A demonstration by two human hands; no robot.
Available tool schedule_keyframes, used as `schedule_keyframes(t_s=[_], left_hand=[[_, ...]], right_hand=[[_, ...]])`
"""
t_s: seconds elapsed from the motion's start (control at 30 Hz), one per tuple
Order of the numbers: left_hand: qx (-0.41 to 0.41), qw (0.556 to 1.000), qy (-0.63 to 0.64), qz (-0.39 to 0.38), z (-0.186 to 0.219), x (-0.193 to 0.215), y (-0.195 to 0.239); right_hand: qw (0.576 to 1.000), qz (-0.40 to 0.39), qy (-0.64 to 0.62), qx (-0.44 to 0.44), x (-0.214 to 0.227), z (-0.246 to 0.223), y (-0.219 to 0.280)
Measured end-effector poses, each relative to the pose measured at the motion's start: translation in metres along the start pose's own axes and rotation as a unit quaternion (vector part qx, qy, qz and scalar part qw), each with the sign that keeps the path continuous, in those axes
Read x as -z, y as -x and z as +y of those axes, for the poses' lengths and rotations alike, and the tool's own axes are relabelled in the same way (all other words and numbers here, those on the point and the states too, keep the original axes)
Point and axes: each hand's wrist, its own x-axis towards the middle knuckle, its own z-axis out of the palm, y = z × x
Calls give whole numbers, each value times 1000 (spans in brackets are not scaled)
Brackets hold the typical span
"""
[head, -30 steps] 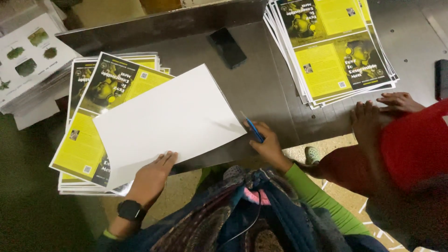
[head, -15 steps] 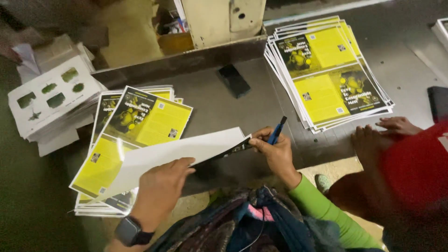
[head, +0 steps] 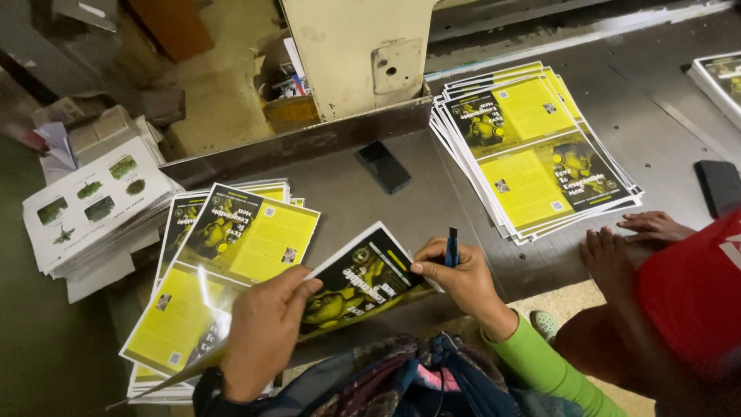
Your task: Trimming the white margins from printed book covers using a utility knife on a metal workbench.
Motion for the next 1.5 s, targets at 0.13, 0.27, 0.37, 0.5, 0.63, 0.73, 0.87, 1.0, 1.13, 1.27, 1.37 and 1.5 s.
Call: schedule_keyframes(t_s=[0.13, 0.27, 0.37, 0.5, 0.63, 0.73, 0.87, 1.0, 1.13, 1.27, 1.37, 1.5], left_hand=[[126, 991, 17, -29, 11, 23, -1], [76, 993, 78, 42, -7, 31, -2], [47, 986, 143, 73, -16, 40, -4], [23, 988, 112, 105, -28, 49, -6], [-1, 983, 124, 139, -55, 50, -9], [-26, 977, 134, 162, -59, 59, -14], [10, 970, 165, 181, -69, 63, -15], [18, 961, 208, 179, -66, 65, -17], [20, 954, 246, 170, -62, 64, -24], [20, 929, 329, 169, -60, 65, -31], [-10, 934, 298, 197, -60, 71, -34], [-29, 909, 346, 229, -70, 75, -37]], right_hand=[[997, -22, 21, -65, 12, 11, 5], [996, -56, 16, -72, 21, 14, 10], [995, -66, 36, -65, 27, 20, 14], [988, -76, 122, -53, 41, 38, 21], [964, -94, 236, -74, 72, 81, 35], [950, -71, 234, -195, 106, 104, 59], [866, -67, 305, -391, 168, 132, 104], [845, -33, 345, -407, 214, 158, 152], [919, 72, 254, -293, 235, 181, 182], [880, 89, 267, -383, 175, 75, 139], [905, 93, 239, -339, 162, 70, 124], [931, 15, 266, -250, 130, 59, 91]])
